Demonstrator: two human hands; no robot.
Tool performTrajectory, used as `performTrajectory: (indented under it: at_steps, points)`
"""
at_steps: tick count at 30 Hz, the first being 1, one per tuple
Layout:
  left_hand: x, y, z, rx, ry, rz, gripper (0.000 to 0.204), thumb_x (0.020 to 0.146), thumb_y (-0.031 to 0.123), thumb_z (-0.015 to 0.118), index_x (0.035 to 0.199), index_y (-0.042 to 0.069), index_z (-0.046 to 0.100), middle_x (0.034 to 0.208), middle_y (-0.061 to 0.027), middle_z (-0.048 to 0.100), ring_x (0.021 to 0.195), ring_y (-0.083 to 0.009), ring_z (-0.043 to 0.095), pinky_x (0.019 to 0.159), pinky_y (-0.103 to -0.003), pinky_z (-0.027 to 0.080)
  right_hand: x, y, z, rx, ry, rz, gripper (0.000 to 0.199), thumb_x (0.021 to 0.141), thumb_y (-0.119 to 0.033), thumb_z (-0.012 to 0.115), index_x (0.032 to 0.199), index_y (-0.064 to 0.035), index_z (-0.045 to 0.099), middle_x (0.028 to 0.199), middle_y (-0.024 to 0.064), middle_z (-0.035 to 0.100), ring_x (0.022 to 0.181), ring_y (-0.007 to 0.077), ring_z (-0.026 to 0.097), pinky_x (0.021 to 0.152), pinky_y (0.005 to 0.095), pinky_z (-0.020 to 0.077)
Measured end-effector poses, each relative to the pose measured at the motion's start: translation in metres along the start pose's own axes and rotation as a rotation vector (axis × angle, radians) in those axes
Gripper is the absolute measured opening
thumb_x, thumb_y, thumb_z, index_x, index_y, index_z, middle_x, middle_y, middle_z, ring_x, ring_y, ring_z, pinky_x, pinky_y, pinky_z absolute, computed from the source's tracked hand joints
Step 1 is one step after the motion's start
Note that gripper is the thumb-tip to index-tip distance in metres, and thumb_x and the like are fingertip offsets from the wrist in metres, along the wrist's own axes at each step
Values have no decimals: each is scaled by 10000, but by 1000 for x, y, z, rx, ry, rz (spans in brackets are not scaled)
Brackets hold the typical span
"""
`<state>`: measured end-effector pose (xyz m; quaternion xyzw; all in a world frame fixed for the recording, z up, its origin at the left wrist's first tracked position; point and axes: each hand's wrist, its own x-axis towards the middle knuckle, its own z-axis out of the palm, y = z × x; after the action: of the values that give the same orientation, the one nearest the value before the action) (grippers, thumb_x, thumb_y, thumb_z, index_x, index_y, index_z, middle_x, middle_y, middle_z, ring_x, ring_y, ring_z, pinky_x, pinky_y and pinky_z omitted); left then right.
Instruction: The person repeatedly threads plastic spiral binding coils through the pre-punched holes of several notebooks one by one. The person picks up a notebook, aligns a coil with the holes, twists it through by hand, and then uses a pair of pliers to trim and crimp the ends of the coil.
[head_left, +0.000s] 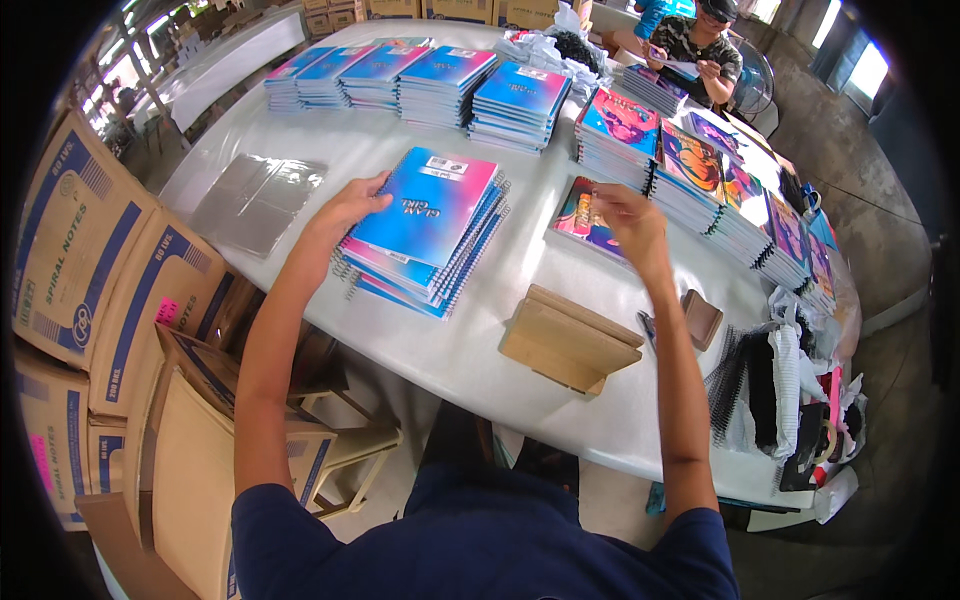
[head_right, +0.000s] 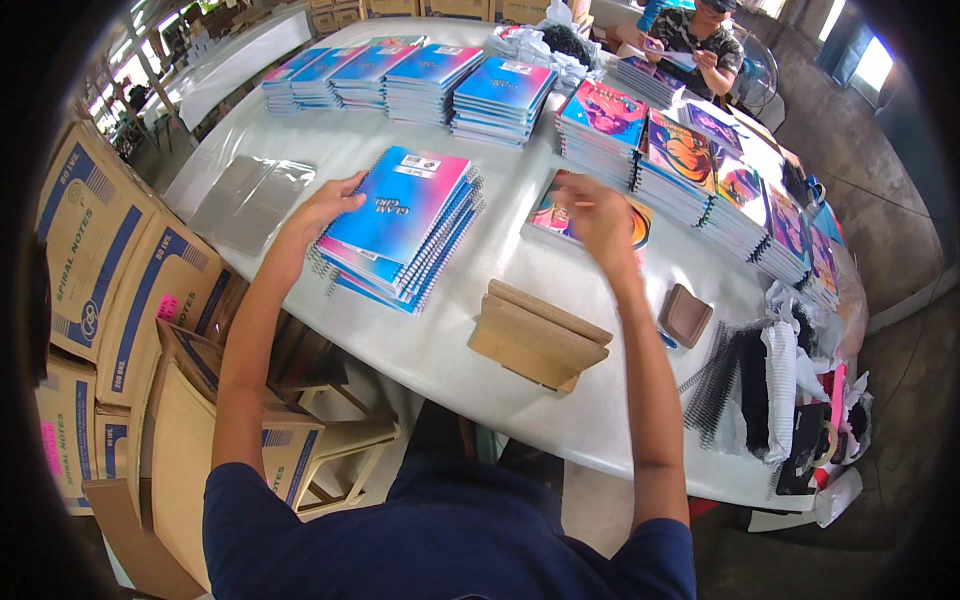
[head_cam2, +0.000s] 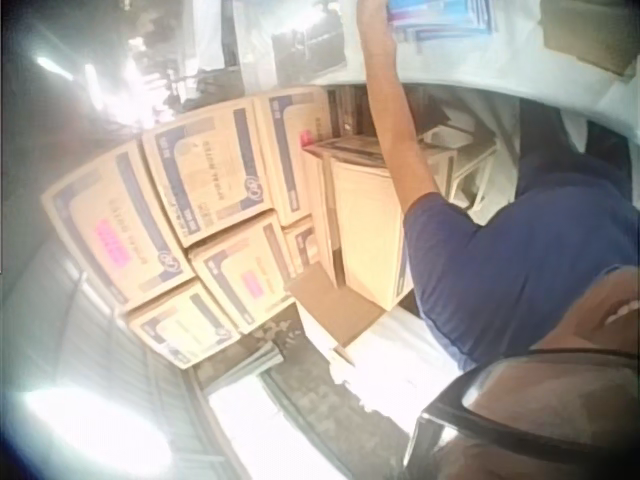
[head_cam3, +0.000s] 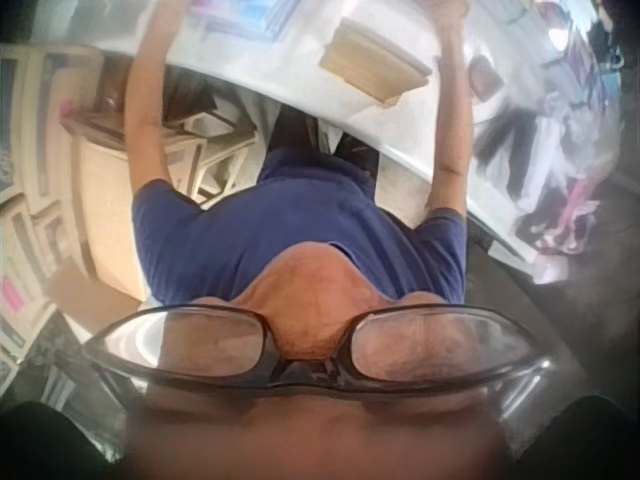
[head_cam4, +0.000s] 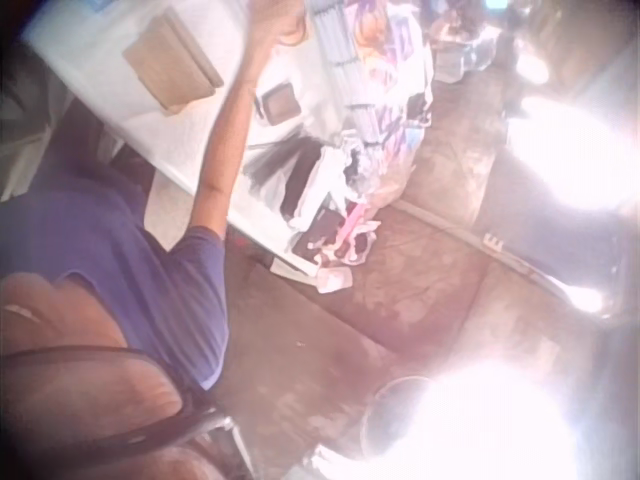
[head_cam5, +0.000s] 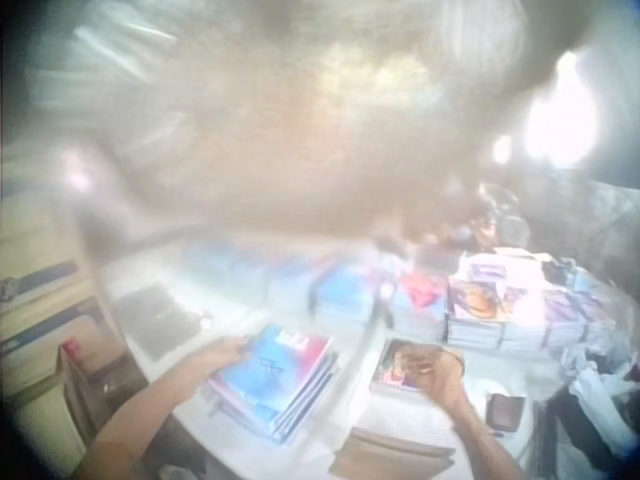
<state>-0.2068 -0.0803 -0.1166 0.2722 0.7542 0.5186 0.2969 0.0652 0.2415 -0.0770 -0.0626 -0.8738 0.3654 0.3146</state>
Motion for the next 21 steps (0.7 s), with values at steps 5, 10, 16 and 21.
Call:
performTrajectory:
  at_steps: [5,10,16,21]
  points:
    - [-5,7,1,9,15,-20,593,894,6,553,1447,18,338,1328,-147,527,1166,-186,539,961,-279,441,-19,130,-51,-895,148,591,467,754,-366,779,885,63,648,818,156,693,725,206,650,619,338,494]
    - [-5,-12,-8,351,173,88,597,878,27,557,1442,117,383,1381,-181,485,1214,-283,522,1009,-325,404,-27,158,-49,-390,101,818,522,639,-366,835,785,89,624,723,183,679,674,297,675,628,356,525]
    - [-2,41,66,807,391,554,632,843,133,636,1428,194,403,1445,-227,386,1378,-369,310,1112,-424,278,-33,181,-61,-647,194,691,452,617,-323,839,789,31,617,786,200,660,734,353,636,680,411,494]
    - [-7,89,180,290,313,585,685,839,169,686,1438,79,367,1453,-159,411,1382,-266,323,1135,-373,216,-49,91,-73,-28,401,388,322,671,-182,804,698,-25,525,685,67,591,599,185,487,549,348,398]
